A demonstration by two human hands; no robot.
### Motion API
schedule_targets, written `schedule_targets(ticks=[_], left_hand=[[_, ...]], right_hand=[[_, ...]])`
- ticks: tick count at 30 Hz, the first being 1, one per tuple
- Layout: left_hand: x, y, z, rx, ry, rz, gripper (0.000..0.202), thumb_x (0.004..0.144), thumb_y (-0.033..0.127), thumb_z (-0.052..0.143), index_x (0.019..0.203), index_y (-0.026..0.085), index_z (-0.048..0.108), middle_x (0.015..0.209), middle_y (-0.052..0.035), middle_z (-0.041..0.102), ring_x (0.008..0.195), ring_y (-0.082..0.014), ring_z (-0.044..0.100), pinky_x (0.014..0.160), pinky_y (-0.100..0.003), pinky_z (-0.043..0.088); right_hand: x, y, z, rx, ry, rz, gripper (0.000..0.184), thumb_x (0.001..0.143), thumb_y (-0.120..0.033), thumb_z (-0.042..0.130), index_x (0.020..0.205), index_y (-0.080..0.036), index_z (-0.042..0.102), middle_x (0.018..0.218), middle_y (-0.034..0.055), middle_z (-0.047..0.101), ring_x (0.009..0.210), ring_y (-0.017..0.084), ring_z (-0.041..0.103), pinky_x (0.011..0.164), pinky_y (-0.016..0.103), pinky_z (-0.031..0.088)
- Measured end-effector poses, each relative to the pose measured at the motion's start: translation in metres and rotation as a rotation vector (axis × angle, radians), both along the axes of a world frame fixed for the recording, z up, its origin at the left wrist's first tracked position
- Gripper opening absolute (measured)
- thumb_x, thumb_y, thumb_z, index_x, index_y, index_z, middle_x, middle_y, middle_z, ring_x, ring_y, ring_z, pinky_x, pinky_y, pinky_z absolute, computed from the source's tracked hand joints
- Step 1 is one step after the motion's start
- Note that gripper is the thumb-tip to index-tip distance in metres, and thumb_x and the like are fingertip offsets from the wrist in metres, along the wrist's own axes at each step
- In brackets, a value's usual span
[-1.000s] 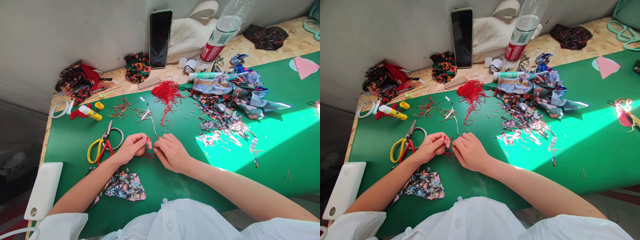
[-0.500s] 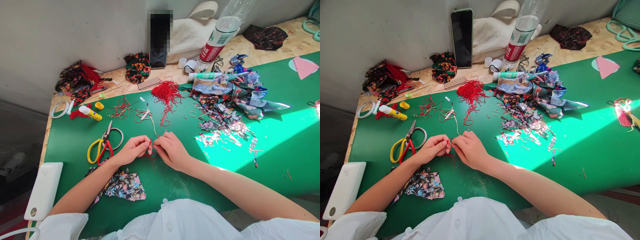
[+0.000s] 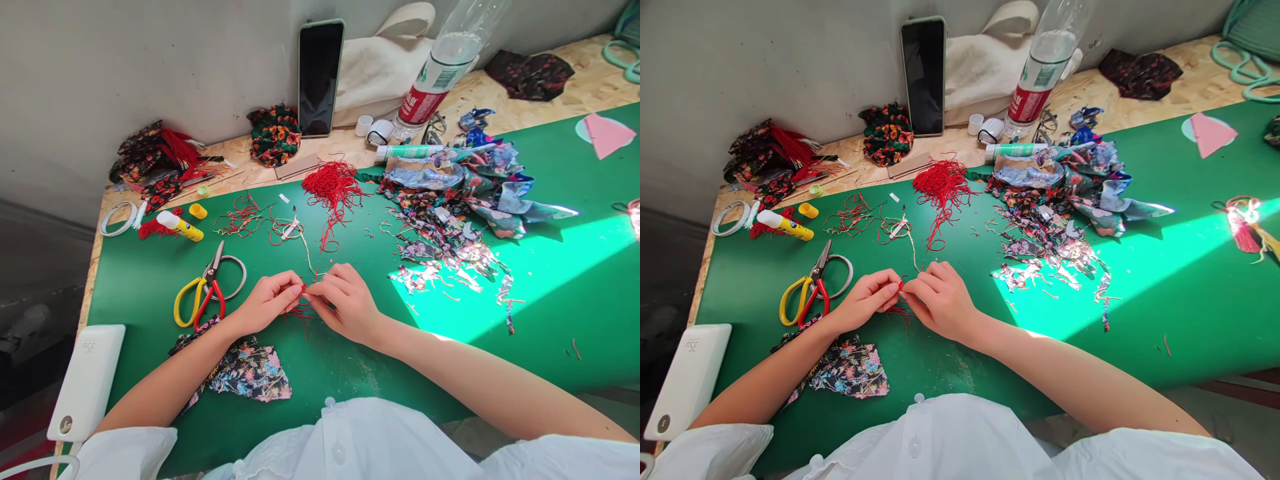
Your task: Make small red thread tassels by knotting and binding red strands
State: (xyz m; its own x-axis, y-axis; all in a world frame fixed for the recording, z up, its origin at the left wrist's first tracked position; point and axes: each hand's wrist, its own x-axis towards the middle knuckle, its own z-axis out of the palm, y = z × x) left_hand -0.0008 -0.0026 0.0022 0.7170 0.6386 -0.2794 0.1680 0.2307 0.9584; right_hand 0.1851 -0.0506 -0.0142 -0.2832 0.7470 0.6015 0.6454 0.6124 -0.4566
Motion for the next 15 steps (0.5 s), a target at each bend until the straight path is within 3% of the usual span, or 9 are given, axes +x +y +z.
schedule_targets(ticks=[15], left_hand=[[-0.0009, 0.0008, -0.0004, 0.067, 0.026, -0.03, 0.029, 0.092, 0.041, 0.047, 0.08, 0.015, 0.052, 0.059, 0.0055, 0.042, 0.053, -0.006, 0.033, 0.051, -0.02, 0.028]], right_hand=[[-0.0005, 0.0001, 0.0013, -0.006, 0.039, -0.029, 0.006, 0.087, -0.019, 0.06, 0.084, -0.018, 0.055, 0.061, -0.0023, 0.054, 0.063, 0.013, 0.04, 0.062, 0.029, 0.03]])
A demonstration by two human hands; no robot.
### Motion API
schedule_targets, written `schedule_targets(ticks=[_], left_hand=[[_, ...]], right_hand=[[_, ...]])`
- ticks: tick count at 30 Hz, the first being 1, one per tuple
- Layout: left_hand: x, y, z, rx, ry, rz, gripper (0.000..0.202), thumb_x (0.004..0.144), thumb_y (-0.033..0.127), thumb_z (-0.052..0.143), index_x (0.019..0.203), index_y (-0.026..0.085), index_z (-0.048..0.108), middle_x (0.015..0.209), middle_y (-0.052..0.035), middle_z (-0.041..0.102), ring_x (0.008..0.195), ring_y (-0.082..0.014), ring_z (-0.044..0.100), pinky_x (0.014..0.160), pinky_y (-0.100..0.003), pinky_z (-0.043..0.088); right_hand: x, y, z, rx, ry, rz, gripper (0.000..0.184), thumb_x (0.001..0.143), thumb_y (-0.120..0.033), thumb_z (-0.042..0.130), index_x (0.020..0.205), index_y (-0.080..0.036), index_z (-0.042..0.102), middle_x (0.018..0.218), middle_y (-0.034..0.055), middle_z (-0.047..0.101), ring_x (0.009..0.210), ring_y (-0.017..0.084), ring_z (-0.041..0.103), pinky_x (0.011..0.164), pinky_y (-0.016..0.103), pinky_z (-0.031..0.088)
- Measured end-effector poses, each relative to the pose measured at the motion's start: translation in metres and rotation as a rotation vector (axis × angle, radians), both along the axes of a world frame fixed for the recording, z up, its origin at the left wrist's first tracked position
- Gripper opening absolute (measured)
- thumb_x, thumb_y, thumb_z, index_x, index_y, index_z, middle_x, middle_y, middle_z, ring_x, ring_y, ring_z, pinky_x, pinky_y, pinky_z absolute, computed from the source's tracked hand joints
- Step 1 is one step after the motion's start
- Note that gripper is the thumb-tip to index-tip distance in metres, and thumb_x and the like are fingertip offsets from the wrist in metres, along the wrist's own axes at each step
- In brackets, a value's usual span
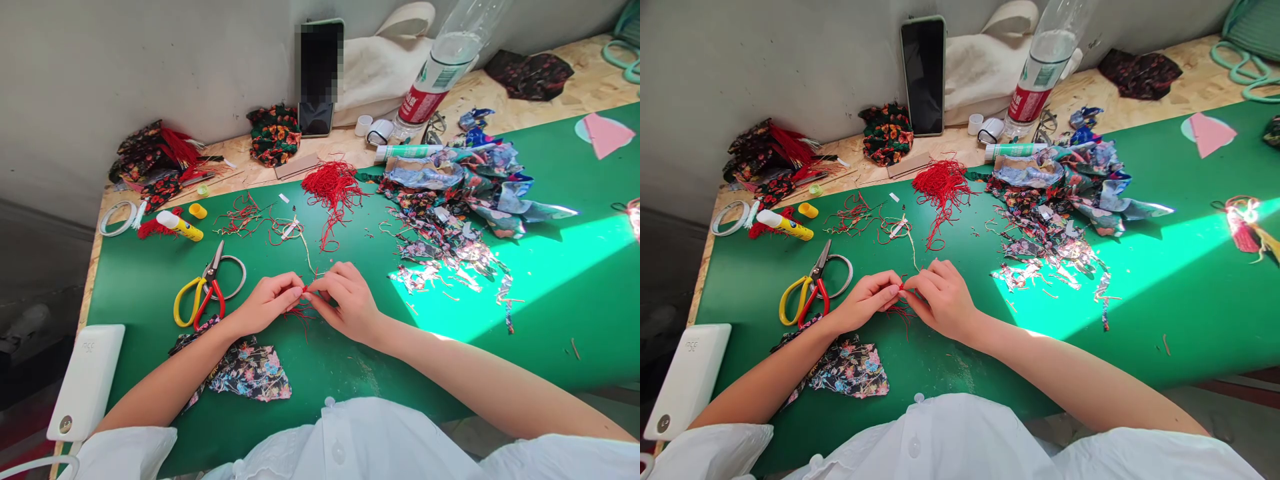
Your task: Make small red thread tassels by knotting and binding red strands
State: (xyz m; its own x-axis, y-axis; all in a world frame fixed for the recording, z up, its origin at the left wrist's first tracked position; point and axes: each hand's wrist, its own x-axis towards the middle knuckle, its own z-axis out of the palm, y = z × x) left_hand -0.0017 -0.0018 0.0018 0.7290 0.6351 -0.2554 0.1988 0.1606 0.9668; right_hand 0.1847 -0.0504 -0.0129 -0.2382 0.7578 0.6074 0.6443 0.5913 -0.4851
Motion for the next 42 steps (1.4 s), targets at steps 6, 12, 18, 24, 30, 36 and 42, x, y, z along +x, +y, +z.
schedule_targets(ticks=[6, 12, 18, 24, 30, 36, 42], left_hand=[[-0.0004, -0.0003, -0.0004, -0.007, 0.013, -0.001, 0.031, 0.091, 0.043, 0.047, 0.08, 0.015, 0.052, 0.06, 0.0049, 0.042, 0.053, -0.0064, 0.033, 0.051, -0.02, 0.026], [-0.0006, -0.0003, 0.001, 0.007, 0.012, -0.01, 0.03, 0.092, 0.042, 0.047, 0.08, 0.015, 0.051, 0.06, 0.0051, 0.041, 0.054, -0.0065, 0.033, 0.052, -0.021, 0.027], [-0.0005, -0.0002, -0.0003, 0.013, 0.006, -0.01, 0.03, 0.091, 0.042, 0.048, 0.08, 0.015, 0.052, 0.06, 0.0053, 0.042, 0.054, -0.0064, 0.034, 0.053, -0.021, 0.028], [-0.0002, -0.0004, -0.0004, -0.036, -0.011, -0.002, 0.03, 0.091, 0.043, 0.048, 0.081, 0.015, 0.051, 0.06, 0.0049, 0.045, 0.053, -0.0065, 0.036, 0.052, -0.02, 0.029], [-0.0003, -0.0002, -0.0004, -0.024, -0.007, -0.002, 0.03, 0.091, 0.043, 0.048, 0.08, 0.015, 0.052, 0.06, 0.0047, 0.045, 0.054, -0.0063, 0.035, 0.052, -0.02, 0.028], [-0.0007, -0.0001, -0.0003, -0.009, 0.018, -0.009, 0.032, 0.09, 0.045, 0.048, 0.079, 0.015, 0.052, 0.061, 0.0037, 0.046, 0.054, -0.0068, 0.036, 0.051, -0.02, 0.028], [-0.0005, -0.0001, 0.0006, -0.01, 0.004, -0.023, 0.031, 0.091, 0.043, 0.047, 0.078, 0.015, 0.052, 0.061, 0.0039, 0.046, 0.054, -0.0066, 0.035, 0.051, -0.02, 0.028]], right_hand=[[0.0003, -0.0006, -0.0003, -0.023, 0.006, 0.013, 0.004, 0.087, -0.019, 0.059, 0.087, -0.019, 0.055, 0.061, -0.0021, 0.055, 0.065, 0.014, 0.042, 0.063, 0.03, 0.031], [-0.0003, -0.001, 0.0001, -0.042, 0.011, 0.031, 0.003, 0.088, -0.018, 0.057, 0.088, -0.019, 0.054, 0.062, -0.0017, 0.057, 0.066, 0.015, 0.043, 0.064, 0.03, 0.033], [-0.0013, -0.0009, -0.0006, -0.063, 0.026, 0.055, 0.004, 0.089, -0.017, 0.055, 0.087, -0.019, 0.053, 0.064, -0.0012, 0.057, 0.066, 0.015, 0.043, 0.064, 0.03, 0.033], [-0.0016, -0.001, -0.0011, -0.073, 0.032, 0.056, 0.006, 0.09, -0.015, 0.054, 0.087, -0.018, 0.05, 0.065, -0.0016, 0.056, 0.065, 0.014, 0.041, 0.064, 0.029, 0.032], [-0.0014, -0.001, -0.0011, -0.082, 0.027, 0.053, 0.006, 0.09, -0.016, 0.054, 0.087, -0.019, 0.05, 0.064, -0.0022, 0.055, 0.065, 0.014, 0.041, 0.065, 0.03, 0.032], [-0.0009, -0.0015, -0.0013, -0.081, 0.012, 0.05, 0.006, 0.091, -0.016, 0.052, 0.088, -0.02, 0.049, 0.064, -0.0021, 0.055, 0.065, 0.015, 0.042, 0.065, 0.03, 0.032], [-0.0013, -0.0014, -0.0004, -0.075, 0.007, 0.05, 0.007, 0.091, -0.015, 0.051, 0.087, -0.019, 0.048, 0.065, -0.0019, 0.055, 0.064, 0.014, 0.041, 0.064, 0.03, 0.031]])
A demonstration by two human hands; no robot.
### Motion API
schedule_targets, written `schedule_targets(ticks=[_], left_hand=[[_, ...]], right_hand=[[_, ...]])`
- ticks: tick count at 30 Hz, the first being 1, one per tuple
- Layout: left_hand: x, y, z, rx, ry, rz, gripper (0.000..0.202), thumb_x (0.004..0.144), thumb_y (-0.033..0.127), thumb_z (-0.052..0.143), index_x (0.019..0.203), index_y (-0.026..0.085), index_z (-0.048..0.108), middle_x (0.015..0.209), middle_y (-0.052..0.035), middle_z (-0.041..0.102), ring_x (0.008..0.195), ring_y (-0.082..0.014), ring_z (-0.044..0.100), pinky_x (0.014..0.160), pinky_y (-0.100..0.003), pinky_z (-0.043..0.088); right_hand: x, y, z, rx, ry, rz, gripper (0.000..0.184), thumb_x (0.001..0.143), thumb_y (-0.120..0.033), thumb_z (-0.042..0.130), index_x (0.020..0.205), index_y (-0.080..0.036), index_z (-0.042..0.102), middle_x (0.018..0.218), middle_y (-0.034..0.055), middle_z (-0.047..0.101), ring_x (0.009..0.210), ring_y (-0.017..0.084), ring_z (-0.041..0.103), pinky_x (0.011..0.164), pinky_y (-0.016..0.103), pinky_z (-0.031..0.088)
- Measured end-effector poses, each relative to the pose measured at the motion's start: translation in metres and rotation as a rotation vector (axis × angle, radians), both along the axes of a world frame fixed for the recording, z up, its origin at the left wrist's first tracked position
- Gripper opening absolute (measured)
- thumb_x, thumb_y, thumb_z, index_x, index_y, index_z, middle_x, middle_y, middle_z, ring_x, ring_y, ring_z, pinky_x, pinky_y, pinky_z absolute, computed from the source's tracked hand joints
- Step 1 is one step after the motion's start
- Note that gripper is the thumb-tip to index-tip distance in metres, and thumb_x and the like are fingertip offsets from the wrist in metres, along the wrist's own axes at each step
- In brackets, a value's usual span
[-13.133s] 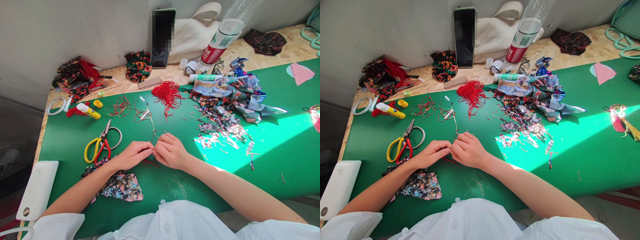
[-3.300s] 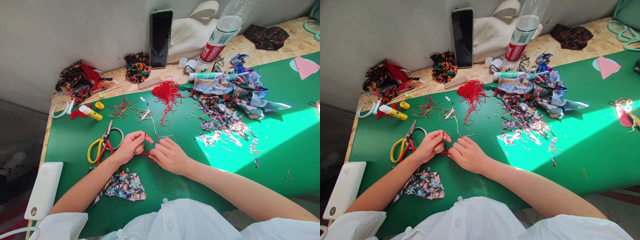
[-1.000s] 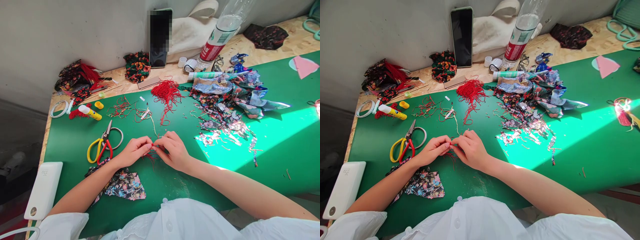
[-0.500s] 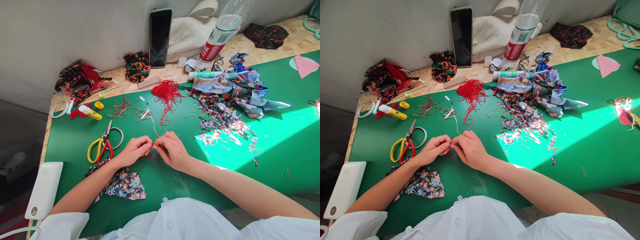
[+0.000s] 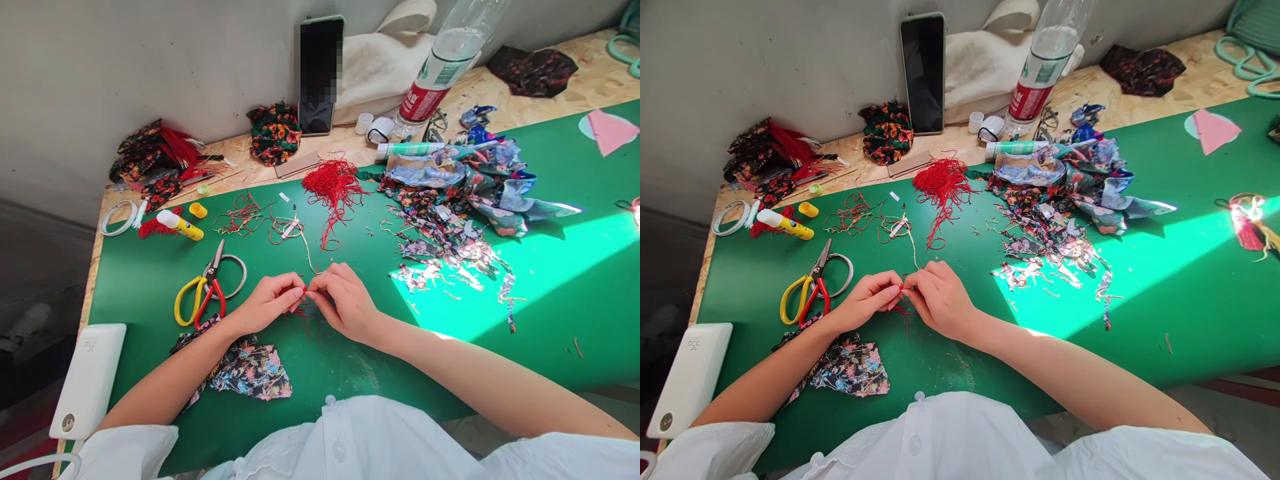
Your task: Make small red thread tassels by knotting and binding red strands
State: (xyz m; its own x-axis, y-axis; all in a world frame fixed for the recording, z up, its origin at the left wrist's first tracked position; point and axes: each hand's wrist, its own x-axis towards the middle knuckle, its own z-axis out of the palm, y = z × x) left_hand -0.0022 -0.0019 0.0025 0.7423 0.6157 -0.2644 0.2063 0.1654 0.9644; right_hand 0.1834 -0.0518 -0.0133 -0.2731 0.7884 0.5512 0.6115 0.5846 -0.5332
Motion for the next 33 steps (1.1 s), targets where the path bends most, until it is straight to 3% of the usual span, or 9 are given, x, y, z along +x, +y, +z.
schedule_targets(ticks=[14, 33], left_hand=[[-0.0007, 0.0007, -0.0009, 0.027, 0.032, -0.01, 0.034, 0.09, 0.046, 0.047, 0.078, 0.015, 0.051, 0.062, 0.0044, 0.042, 0.054, -0.0071, 0.033, 0.052, -0.021, 0.028], [-0.0004, 0.0001, 0.0, 0.054, 0.002, -0.026, 0.028, 0.093, 0.039, 0.046, 0.08, 0.015, 0.052, 0.062, 0.0046, 0.045, 0.056, -0.0067, 0.037, 0.055, -0.021, 0.031]], right_hand=[[0.0007, 0.0007, 0.0001, -0.003, -0.02, 0.012, 0.004, 0.09, -0.018, 0.053, 0.091, -0.019, 0.05, 0.064, -0.0017, 0.055, 0.067, 0.015, 0.043, 0.065, 0.03, 0.033], [-0.0009, 0.0006, 0.0027, -0.007, 0.009, 0.031, 0.008, 0.089, -0.013, 0.051, 0.088, -0.019, 0.047, 0.065, -0.0027, 0.052, 0.065, 0.014, 0.041, 0.063, 0.029, 0.032]])
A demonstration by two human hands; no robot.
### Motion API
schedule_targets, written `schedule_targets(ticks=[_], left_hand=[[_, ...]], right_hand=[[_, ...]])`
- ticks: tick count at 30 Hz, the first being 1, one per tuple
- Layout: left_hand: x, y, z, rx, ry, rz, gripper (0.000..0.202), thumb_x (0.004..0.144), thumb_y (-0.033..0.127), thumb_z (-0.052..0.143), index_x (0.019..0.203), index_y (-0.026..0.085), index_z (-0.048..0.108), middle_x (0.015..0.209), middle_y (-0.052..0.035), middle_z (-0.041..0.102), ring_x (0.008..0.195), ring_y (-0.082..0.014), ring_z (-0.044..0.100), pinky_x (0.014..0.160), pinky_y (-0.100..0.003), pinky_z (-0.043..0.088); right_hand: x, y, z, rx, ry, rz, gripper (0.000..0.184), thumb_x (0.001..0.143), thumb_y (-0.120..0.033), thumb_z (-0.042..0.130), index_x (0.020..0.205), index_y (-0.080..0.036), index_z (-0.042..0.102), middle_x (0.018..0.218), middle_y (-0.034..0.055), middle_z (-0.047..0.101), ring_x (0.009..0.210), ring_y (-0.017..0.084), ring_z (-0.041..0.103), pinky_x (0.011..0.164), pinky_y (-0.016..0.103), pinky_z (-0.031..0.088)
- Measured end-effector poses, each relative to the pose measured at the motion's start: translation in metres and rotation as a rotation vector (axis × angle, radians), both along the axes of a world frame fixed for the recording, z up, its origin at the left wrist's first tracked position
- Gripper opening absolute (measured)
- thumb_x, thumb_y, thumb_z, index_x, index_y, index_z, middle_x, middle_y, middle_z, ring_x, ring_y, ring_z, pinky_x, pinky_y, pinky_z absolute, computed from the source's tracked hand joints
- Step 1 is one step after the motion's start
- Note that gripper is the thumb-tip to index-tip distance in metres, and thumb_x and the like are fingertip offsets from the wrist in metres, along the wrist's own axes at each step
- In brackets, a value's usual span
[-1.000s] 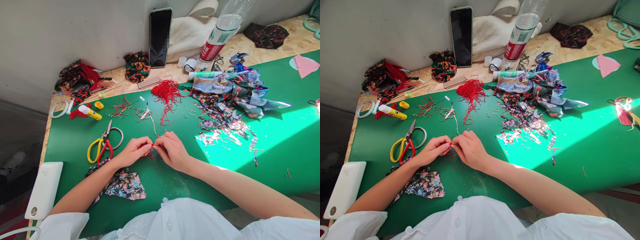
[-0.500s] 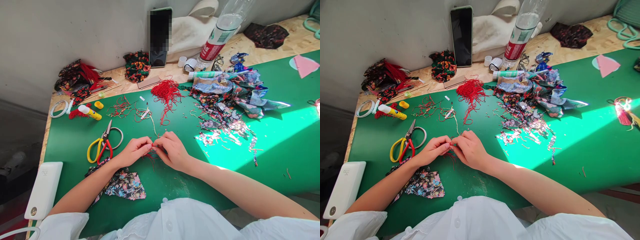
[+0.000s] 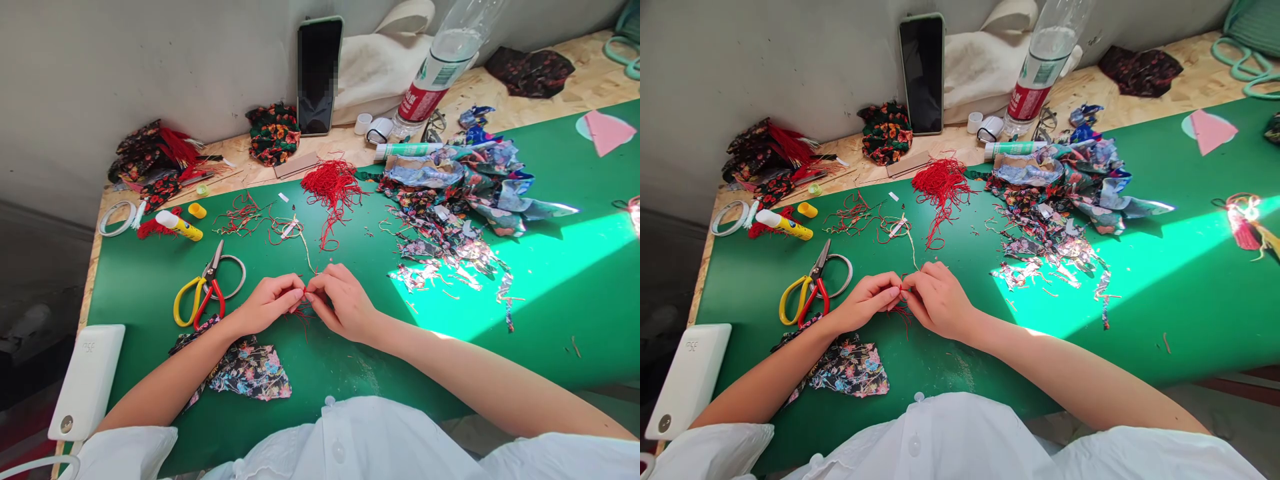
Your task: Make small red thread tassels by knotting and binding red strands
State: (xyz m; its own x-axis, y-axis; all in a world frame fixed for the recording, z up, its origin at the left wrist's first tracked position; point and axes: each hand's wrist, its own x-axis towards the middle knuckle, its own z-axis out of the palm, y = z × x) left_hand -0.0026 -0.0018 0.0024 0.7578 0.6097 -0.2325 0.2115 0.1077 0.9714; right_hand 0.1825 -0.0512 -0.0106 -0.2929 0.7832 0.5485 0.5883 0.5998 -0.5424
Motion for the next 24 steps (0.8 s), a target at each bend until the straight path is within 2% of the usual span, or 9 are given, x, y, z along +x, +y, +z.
schedule_targets(ticks=[17, 24], left_hand=[[0.0, 0.0004, 0.0006, -0.028, -0.003, -0.009, 0.027, 0.092, 0.039, 0.047, 0.082, 0.014, 0.054, 0.066, 0.0032, 0.049, 0.058, -0.0067, 0.04, 0.055, -0.02, 0.032], [-0.0005, 0.0008, -0.0002, -0.017, 0.013, -0.002, 0.029, 0.092, 0.04, 0.048, 0.079, 0.015, 0.052, 0.063, 0.0045, 0.044, 0.057, -0.0067, 0.036, 0.054, -0.021, 0.03]], right_hand=[[0.0008, 0.0002, -0.0014, -0.031, 0.006, 0.024, 0.009, 0.091, -0.012, 0.046, 0.089, -0.02, 0.044, 0.068, -0.0021, 0.052, 0.066, 0.014, 0.041, 0.066, 0.028, 0.033], [0.0008, 0.0003, -0.0004, -0.08, 0.009, 0.023, 0.003, 0.093, -0.018, 0.047, 0.091, -0.019, 0.046, 0.066, -0.002, 0.051, 0.066, 0.014, 0.041, 0.065, 0.029, 0.033]])
